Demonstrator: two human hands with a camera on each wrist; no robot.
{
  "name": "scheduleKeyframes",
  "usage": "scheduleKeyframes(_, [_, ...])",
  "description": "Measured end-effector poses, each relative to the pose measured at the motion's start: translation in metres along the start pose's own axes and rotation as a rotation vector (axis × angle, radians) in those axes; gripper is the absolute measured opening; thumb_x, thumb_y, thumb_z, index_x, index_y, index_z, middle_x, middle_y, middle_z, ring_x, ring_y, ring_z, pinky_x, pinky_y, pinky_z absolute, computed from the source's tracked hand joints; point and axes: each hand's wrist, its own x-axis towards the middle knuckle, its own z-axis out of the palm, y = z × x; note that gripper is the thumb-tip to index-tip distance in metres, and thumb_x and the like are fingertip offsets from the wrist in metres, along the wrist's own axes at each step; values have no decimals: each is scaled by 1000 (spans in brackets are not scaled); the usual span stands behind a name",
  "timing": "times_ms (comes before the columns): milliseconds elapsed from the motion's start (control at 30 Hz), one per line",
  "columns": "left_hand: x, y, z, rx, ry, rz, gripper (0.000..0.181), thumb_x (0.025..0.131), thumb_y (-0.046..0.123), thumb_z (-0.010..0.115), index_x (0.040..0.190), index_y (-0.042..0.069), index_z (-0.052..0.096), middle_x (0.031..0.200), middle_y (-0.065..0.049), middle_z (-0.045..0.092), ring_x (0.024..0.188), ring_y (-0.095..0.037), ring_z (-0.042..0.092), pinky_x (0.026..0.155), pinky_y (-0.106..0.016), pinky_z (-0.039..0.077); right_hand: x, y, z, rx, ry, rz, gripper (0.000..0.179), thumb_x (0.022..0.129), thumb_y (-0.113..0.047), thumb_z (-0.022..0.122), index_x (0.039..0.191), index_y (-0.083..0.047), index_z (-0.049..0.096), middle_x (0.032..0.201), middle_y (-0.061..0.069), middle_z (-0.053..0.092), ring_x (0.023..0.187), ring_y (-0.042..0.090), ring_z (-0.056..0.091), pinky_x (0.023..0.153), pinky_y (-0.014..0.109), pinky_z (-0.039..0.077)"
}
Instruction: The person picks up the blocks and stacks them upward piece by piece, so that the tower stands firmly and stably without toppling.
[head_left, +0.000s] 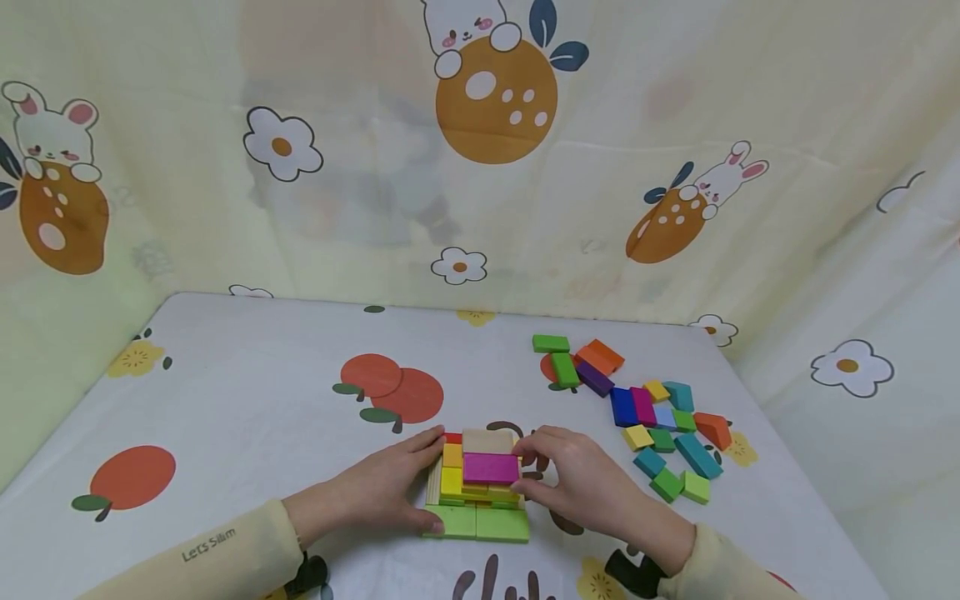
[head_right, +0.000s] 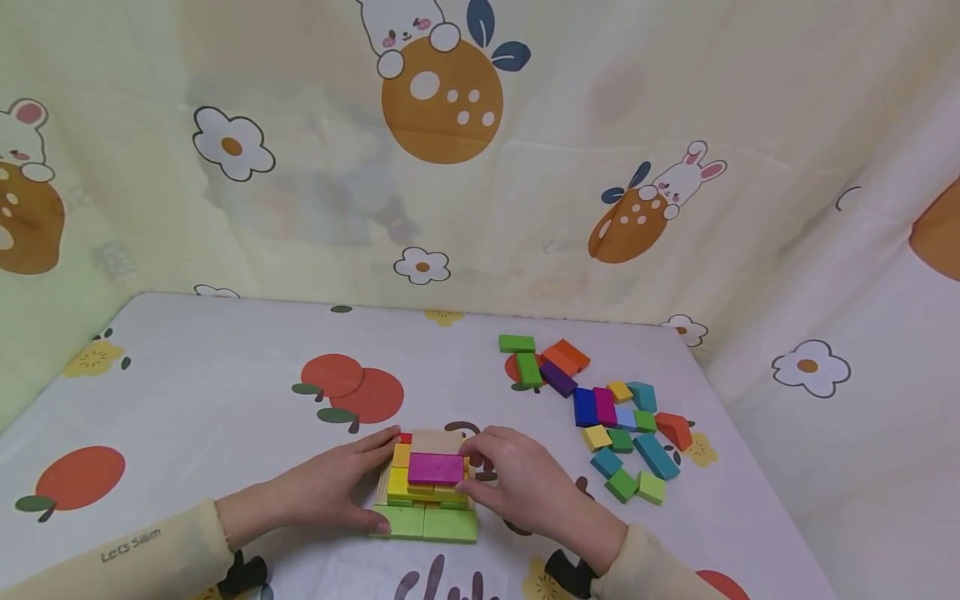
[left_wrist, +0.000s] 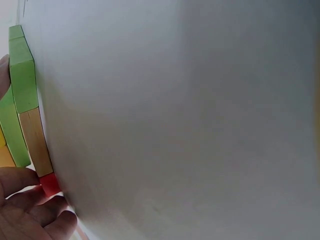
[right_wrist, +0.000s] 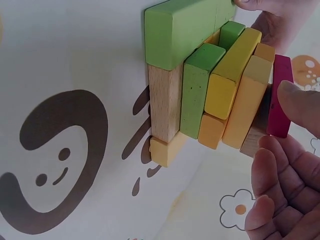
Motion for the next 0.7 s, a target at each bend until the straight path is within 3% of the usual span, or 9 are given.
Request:
scheduleKeyframes(333, [0, -1, -1, -3, -1, 1, 103, 76, 47, 87, 157, 6, 38, 168, -10, 31, 151, -32, 37, 116, -51, 44, -1, 1, -1, 25, 36, -12, 32, 85, -26, 85, 112, -15, 72, 98, -2, 71, 84, 5, 60, 72, 23, 59])
scheduleKeyframes(467, [-1, -1, -1, -4, 0, 0, 102, 76, 46, 87, 157, 6, 39, 167, -11, 31, 151, -32, 38, 116, -51, 45, 1, 2, -3, 58, 46, -11, 44, 84, -28, 85, 121, -14, 68, 105, 1, 68, 90, 9, 60, 71, 22, 58])
scheduleKeyframes(700, [0, 0, -1, -4, -12, -8, 102, 77, 47, 87, 157, 6, 39, 168, -10, 30, 152, -31, 37, 116, -50, 44, 12, 5, -1, 59, -39, 42, 68, 83, -43, 84, 141, -18, 60, 132, 4, 58, 118, 22, 56, 92, 42, 61])
